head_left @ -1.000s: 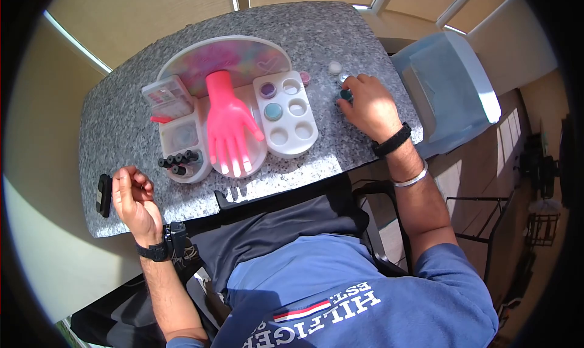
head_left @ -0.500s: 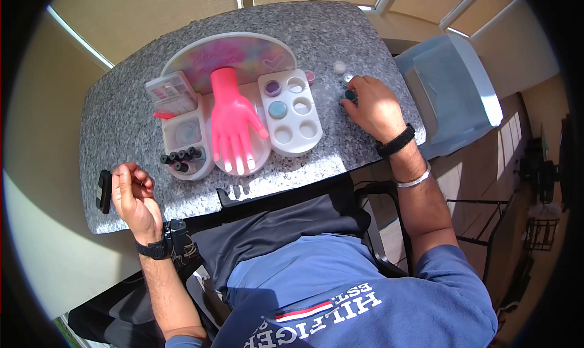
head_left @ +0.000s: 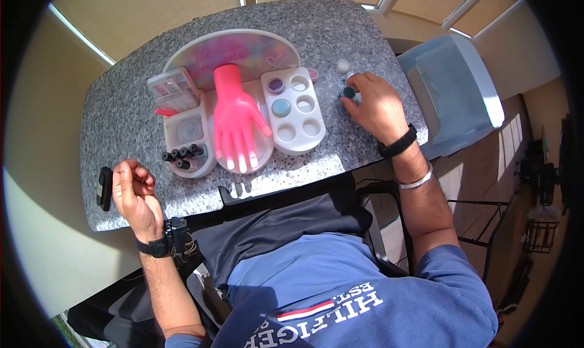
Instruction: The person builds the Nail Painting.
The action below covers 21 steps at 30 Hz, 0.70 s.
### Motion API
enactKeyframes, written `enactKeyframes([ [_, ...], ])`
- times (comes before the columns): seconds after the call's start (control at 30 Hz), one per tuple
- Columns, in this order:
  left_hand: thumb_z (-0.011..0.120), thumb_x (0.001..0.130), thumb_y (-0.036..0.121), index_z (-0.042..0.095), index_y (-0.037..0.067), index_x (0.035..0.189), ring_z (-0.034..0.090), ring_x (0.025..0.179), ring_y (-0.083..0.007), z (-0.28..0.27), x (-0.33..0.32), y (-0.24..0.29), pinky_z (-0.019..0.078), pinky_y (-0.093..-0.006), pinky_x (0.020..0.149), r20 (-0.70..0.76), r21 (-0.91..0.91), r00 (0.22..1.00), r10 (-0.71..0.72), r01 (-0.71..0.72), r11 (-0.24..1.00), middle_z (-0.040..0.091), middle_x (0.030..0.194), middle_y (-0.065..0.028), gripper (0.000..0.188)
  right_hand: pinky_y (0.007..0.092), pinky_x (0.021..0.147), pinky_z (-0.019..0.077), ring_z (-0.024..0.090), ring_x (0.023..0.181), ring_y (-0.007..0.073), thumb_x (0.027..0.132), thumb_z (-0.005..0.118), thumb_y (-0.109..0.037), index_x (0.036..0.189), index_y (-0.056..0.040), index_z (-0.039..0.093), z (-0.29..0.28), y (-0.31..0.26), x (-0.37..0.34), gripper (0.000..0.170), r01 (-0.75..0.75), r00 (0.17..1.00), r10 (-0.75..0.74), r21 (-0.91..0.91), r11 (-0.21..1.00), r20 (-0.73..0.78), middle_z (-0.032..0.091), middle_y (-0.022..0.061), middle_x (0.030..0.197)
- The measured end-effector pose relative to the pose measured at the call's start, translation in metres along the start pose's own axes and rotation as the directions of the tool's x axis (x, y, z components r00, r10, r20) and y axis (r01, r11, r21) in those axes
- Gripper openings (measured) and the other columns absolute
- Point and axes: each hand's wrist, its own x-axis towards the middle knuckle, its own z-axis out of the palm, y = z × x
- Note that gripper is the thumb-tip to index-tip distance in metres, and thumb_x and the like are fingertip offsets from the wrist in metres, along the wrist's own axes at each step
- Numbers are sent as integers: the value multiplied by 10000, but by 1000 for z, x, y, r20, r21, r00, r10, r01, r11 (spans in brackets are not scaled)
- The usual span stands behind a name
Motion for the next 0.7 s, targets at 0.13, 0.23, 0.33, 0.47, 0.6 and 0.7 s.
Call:
enactKeyframes([
  [0.13,645,1142,275,689,64,1111,579,813,-97,1,0,0,478,-261,712,-10,4,1000,-2,2,1000,638,934,-14,218,458,841,622,730,979,348,847,876,-156,1126,-83,738,-8,-17,8,320,138,990,-131,155,978,-53,728,105,1041],
  [0.23,646,1142,276,689,64,1108,578,809,-99,2,-1,0,478,-260,712,-9,9,1000,-4,4,1000,638,927,-15,220,443,858,630,741,984,343,862,870,-152,1156,-89,741,-10,-34,10,327,263,965,-252,239,935,-76,734,106,1074],
  [0.33,647,1141,280,690,63,1104,576,803,-100,4,-2,0,477,-259,709,-6,11,1000,-4,4,1000,638,921,-16,224,437,886,637,755,1016,341,870,856,-125,1144,-83,778,-6,-49,8,288,287,957,-283,295,911,-58,761,116,1111],
  [0.47,647,1142,290,691,63,1097,574,785,-101,6,-2,1,475,-253,695,-9,27,1000,-3,4,1000,639,911,-16,235,409,848,641,770,996,307,848,870,-71,1082,-83,812,1,-49,8,241,315,949,-303,323,892,-89,789,99,1101],
  [0.6,642,1144,300,690,64,1089,573,774,-102,7,-2,-1,474,-248,685,-27,30,1000,1,0,1000,643,904,-15,247,408,851,639,767,997,303,851,859,-59,1078,-78,820,3,-49,8,231,317,948,-304,310,896,-91,793,94,1093],
  [0.7,625,1152,287,683,66,1121,558,835,-93,3,-3,-1,456,-264,725,19,26,1000,-16,16,1000,615,938,-9,231,411,867,635,760,1021,305,860,842,-47,1087,-73,818,1,-50,9,230,308,951,-301,308,900,-71,787,98,1109],
])
